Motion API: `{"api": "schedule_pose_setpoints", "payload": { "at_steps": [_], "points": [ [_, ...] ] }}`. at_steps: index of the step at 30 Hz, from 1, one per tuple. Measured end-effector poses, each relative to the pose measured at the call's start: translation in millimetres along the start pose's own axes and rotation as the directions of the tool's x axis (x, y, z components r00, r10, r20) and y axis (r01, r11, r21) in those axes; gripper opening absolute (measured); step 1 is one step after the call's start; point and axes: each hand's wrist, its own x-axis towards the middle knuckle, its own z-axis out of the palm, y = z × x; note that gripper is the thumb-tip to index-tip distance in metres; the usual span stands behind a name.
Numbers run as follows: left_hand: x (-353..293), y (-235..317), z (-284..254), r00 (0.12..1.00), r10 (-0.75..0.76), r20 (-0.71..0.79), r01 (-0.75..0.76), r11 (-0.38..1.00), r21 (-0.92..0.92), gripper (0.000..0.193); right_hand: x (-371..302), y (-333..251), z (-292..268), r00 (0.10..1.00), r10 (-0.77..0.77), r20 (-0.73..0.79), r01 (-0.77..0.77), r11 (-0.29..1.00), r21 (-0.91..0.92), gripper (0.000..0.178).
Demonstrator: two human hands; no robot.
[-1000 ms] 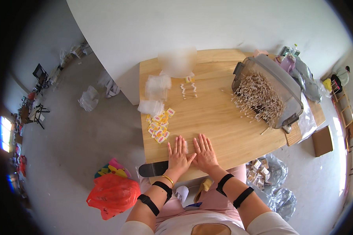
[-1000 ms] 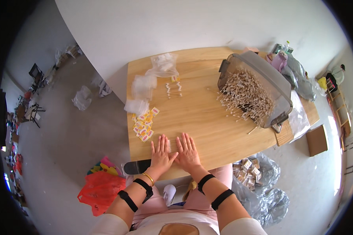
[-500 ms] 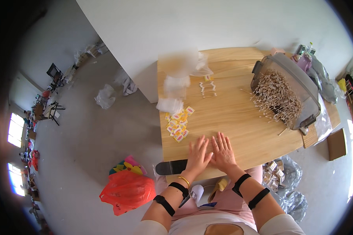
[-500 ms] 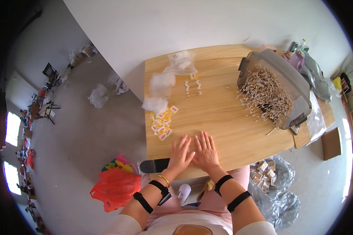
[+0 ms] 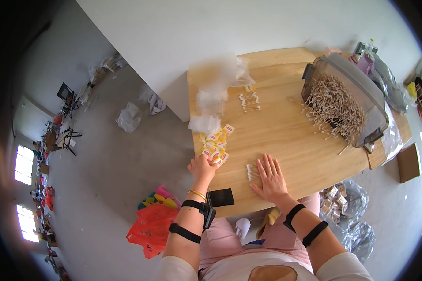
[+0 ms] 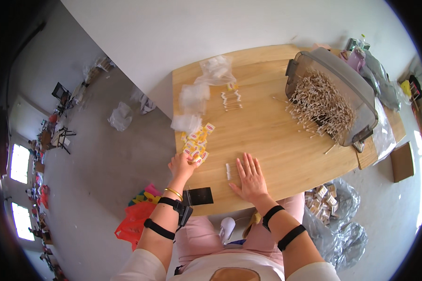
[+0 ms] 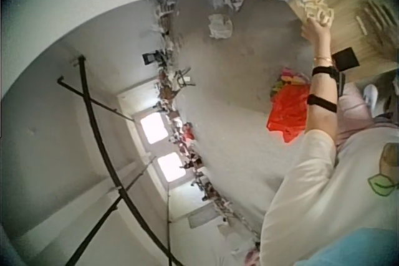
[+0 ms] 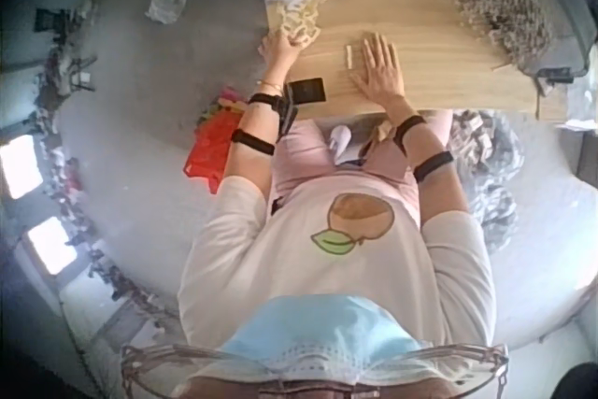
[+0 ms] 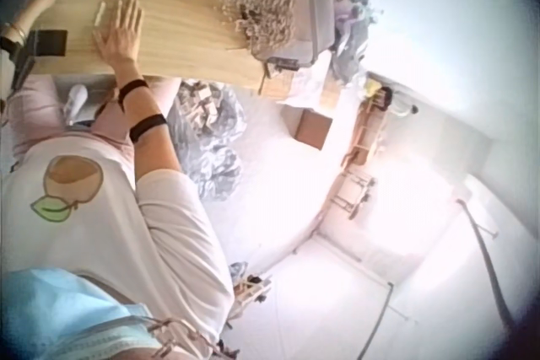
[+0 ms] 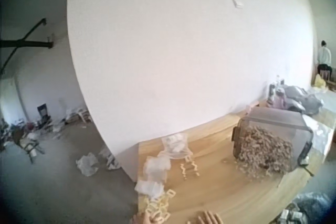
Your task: Organizing cotton swabs and packing them into small plastic bags.
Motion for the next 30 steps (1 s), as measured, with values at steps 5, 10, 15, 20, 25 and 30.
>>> {"api": "schedule_pose_setpoints", "payload": {
  "at_steps": [5, 10, 15, 20, 25, 30],
  "points": [
    [11.9, 0.8, -6.2, 0.965, -0.094, 0.245, 0.139, 0.975, -0.175, 0.033, -0.5, 1.3, -2.5, 1.000, 0.002, 0.003, -0.002, 1.000, 0.004, 0.092],
    [-3.1, 8.7, -6.7, 0.955, -0.048, 0.294, 0.267, 0.572, -0.775, 0.022, 0.3, 0.7, 0.1, 1.000, 0.006, 0.003, -0.006, 1.000, 0.010, 0.091],
    [-29.5, 47.8, -10.0, 0.871, 0.019, 0.490, 0.432, 0.443, -0.786, 0.019, -1.5, 5.8, 0.9, 1.000, 0.019, -0.010, -0.019, 1.000, 0.017, 0.090],
    [-44.3, 68.0, 7.2, 0.855, 0.014, 0.519, 0.457, 0.455, -0.765, 0.015, -0.7, 2.6, 1.9, 0.998, 0.012, -0.060, -0.008, 0.998, 0.067, 0.090],
    [-49.7, 82.5, 20.9, 0.858, 0.000, 0.514, 0.418, 0.580, -0.699, 0.016, -2.0, 5.2, 4.1, 0.996, 0.014, -0.084, -0.008, 0.998, 0.067, 0.090],
    [-47.5, 82.9, 29.3, 0.842, 0.037, 0.538, 0.408, 0.608, -0.681, 0.016, -3.2, 5.9, 5.8, 0.995, 0.019, -0.094, -0.011, 0.997, 0.079, 0.091]
  ]
}}
